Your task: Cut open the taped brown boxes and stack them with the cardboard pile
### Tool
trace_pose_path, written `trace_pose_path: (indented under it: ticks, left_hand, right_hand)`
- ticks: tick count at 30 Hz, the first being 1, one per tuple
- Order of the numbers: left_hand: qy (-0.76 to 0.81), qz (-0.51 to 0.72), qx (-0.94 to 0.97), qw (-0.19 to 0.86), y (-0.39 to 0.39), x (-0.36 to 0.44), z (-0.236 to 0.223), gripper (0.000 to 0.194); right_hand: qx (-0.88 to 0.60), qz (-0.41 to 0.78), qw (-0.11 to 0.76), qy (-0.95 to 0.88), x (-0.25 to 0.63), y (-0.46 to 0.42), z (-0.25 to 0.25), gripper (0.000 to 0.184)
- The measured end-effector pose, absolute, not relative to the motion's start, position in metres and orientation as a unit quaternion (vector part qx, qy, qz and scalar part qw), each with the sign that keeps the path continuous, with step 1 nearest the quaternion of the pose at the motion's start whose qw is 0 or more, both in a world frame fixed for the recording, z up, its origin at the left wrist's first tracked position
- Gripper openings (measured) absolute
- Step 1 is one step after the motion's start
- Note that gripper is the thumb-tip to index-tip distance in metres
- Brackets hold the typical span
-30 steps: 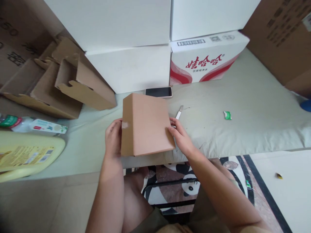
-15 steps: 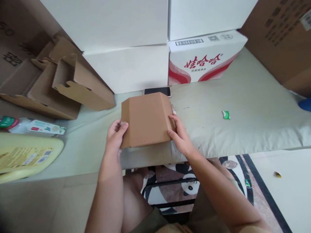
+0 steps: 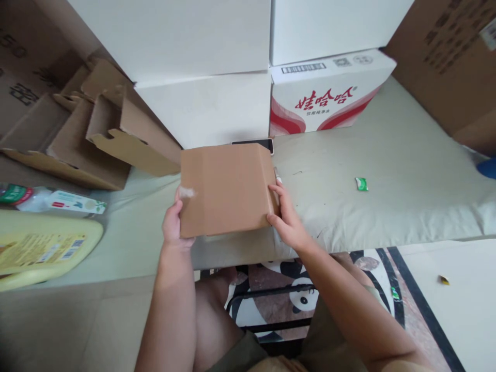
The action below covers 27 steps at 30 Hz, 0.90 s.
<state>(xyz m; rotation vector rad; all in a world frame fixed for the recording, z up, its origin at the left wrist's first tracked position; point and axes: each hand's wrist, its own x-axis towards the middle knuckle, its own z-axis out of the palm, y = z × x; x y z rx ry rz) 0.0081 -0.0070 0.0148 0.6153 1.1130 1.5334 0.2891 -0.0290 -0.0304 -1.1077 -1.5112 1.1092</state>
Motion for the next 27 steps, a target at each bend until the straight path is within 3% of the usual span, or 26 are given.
trace_pose_path:
  ticks: [7,20,27]
  left_hand:
    - [0.539,0.586,0.297,0.527,-0.0037,0.0094,0.0201,0.039]
    - [0.533,0.632,0.241,0.509,0.0005,0.0075,0.0173,0.039]
    - [0.557,0.635,0.240,0.479,0.0018,0.0098,0.0189,0.037]
  right_hand:
    - [-0.467,0.455,0.464,-0.600,0.2887,-0.0286,-0.0275,0.062]
    - [-0.475,0.437,0.552,-0.528,0.2868,-0.0299,-0.0312,0.066]
    - [-0.486,0.395,0.553,-0.549,0.2867,-0.0312,-0.0257,0.042]
